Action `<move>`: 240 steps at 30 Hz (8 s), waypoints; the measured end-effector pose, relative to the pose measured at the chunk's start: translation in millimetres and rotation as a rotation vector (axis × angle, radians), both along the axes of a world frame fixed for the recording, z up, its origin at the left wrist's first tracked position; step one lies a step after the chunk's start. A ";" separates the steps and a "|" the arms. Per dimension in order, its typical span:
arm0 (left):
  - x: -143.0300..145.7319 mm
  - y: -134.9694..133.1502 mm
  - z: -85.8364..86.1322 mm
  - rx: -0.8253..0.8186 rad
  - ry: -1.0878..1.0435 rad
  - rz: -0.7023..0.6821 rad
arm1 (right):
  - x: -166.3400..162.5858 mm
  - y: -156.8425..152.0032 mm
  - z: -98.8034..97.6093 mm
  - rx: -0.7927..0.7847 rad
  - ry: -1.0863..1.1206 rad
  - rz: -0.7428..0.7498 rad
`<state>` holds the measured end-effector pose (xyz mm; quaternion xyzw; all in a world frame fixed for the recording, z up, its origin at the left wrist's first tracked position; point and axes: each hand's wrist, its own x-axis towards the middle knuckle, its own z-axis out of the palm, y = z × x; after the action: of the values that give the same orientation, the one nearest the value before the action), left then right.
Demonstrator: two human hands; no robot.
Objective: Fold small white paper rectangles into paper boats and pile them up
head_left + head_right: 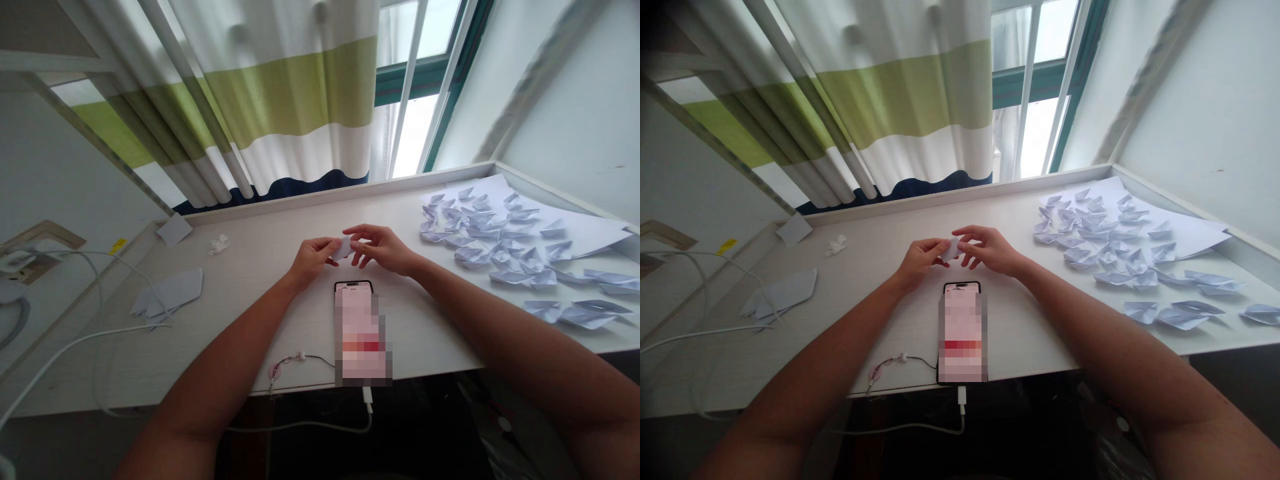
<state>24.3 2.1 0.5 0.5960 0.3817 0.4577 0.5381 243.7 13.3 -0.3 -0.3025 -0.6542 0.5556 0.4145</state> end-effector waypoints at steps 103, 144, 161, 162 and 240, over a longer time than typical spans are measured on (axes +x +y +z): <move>13.9 -17.6 1.2 0.138 0.113 -0.008 | -1.5 -2.7 10.3 0.107 -0.019 -0.085; 8.9 -5.8 -1.4 0.025 -0.055 0.170 | -10.6 -5.3 -1.5 0.346 -0.135 -0.216; 11.7 -12.1 10.4 -0.122 -0.072 0.108 | -12.2 -5.0 -2.5 0.100 0.051 -0.171; 11.5 -12.2 10.8 -0.128 -0.076 0.112 | -12.2 -4.8 -2.3 0.095 0.060 -0.170; 9.1 -10.0 2.7 0.228 0.105 0.191 | -14.0 -4.3 0.4 -0.010 0.049 -0.101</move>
<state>33.5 -7.9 3.2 0.6374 0.4098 0.5153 0.4003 229.7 9.0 0.1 -0.3237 -0.6248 0.5444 0.4565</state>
